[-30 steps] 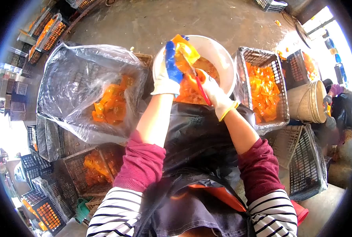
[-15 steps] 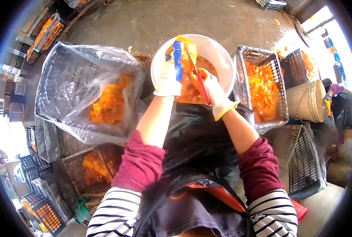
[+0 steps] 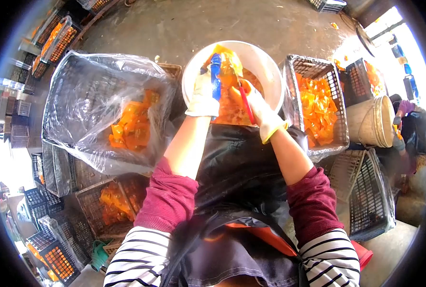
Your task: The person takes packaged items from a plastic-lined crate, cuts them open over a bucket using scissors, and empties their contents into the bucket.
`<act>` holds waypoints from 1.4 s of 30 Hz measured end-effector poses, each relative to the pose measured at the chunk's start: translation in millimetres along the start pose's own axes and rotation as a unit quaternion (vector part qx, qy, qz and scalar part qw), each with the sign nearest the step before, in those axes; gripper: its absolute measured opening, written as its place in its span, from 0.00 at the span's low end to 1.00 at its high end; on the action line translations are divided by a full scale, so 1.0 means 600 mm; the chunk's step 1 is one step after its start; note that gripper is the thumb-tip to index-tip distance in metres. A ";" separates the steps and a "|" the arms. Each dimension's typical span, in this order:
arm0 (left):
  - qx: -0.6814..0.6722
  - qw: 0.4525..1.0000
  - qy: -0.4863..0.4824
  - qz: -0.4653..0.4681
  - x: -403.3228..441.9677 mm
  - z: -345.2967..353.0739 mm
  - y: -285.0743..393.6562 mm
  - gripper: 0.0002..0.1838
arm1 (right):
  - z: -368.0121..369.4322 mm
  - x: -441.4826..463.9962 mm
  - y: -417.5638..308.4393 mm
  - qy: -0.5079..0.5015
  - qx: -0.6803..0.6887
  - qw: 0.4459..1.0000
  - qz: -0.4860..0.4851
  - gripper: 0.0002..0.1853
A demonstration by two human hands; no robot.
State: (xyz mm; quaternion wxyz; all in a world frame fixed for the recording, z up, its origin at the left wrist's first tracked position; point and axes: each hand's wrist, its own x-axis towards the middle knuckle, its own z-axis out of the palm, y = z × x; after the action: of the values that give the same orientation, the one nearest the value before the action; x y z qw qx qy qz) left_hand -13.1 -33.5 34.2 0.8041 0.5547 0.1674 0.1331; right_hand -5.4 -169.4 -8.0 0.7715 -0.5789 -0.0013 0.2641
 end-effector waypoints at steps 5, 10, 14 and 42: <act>0.023 1.000 0.004 0.011 -0.003 0.003 0.008 0.19 | -0.043 0.039 0.060 -0.037 -0.132 0.987 -0.086 0.20; -0.035 0.999 -0.012 -0.017 -0.002 -0.003 0.004 0.18 | -0.012 -0.027 -0.042 -0.056 -0.093 0.990 0.096 0.21; 0.026 0.991 -0.067 0.108 0.002 -0.004 -0.002 0.17 | -0.031 0.006 0.018 -0.038 -0.001 0.999 -0.034 0.21; -0.084 0.989 -0.103 -0.070 0.038 -0.029 -0.009 0.22 | -0.045 -0.008 -0.046 0.059 -0.234 0.956 -0.168 0.16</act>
State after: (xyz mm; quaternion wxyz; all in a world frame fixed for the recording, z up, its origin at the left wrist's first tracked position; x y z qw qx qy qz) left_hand 0.4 -11.7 20.6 0.8683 0.4825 0.1101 0.0323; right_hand 9.9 -200.6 9.2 0.6466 -0.7489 -0.1152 0.0883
